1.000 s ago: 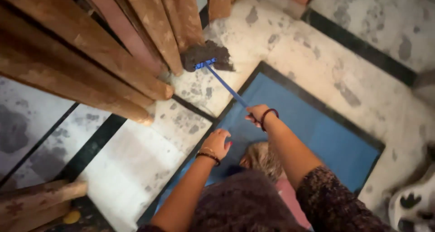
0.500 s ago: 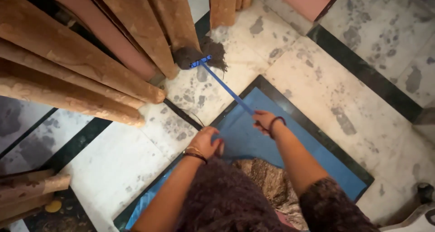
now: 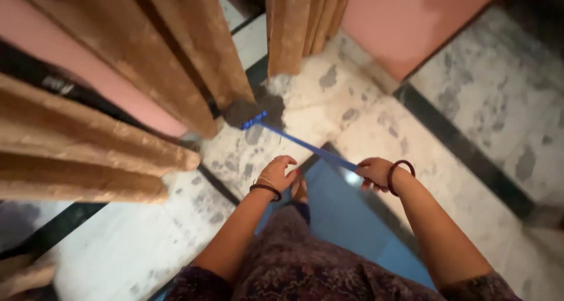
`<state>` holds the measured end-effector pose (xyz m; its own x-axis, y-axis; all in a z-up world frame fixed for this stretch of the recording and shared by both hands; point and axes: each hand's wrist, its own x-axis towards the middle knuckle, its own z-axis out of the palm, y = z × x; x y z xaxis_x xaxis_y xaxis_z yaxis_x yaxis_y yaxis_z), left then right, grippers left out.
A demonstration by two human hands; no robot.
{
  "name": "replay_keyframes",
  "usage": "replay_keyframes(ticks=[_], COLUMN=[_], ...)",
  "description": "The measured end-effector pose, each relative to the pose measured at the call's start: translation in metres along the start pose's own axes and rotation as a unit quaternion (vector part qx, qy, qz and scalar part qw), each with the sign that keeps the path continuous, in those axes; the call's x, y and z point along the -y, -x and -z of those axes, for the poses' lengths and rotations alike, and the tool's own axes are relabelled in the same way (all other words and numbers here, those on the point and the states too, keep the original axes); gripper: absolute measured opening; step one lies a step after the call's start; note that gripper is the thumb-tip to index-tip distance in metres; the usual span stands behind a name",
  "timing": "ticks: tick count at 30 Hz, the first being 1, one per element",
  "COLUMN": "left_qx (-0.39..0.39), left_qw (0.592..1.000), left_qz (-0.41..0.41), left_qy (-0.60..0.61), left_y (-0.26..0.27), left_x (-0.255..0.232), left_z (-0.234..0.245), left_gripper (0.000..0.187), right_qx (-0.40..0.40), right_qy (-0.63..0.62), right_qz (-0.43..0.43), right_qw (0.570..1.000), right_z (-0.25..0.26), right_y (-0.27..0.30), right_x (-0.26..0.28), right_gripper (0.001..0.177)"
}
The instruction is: Mop and clean the marble floor around various household objects using a blue-handled mop.
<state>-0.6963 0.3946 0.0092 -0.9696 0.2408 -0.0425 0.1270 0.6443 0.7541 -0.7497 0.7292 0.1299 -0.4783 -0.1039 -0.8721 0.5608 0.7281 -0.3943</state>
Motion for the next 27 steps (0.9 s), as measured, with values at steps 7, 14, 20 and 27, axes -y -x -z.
replay_keyframes(ticks=[7, 14, 20, 27], left_qx=[-0.065, -0.098, -0.135, -0.336], left_qw=[0.998, 0.993, 0.983, 0.925], left_qz=[0.007, 0.055, 0.119, 0.176], left_qy=[0.019, 0.034, 0.038, 0.021], left_y=[-0.148, -0.211, -0.264, -0.348], left_x=[-0.039, -0.057, -0.078, -0.089], left_z=[0.006, 0.012, 0.012, -0.035], left_gripper=[0.029, 0.029, 0.029, 0.029], right_qx=[0.005, -0.004, 0.061, 0.137], right_qy=[0.16, 0.449, 0.407, 0.488], right_qz=[0.047, 0.228, 0.135, 0.206], right_qw=[0.986, 0.864, 0.901, 0.837], right_z=[0.147, 0.227, 0.283, 0.309], right_y=[-0.065, -0.168, -0.16, -0.168], right_x=[0.091, 0.14, 0.242, 0.295], right_gripper=[0.041, 0.042, 0.03, 0.033])
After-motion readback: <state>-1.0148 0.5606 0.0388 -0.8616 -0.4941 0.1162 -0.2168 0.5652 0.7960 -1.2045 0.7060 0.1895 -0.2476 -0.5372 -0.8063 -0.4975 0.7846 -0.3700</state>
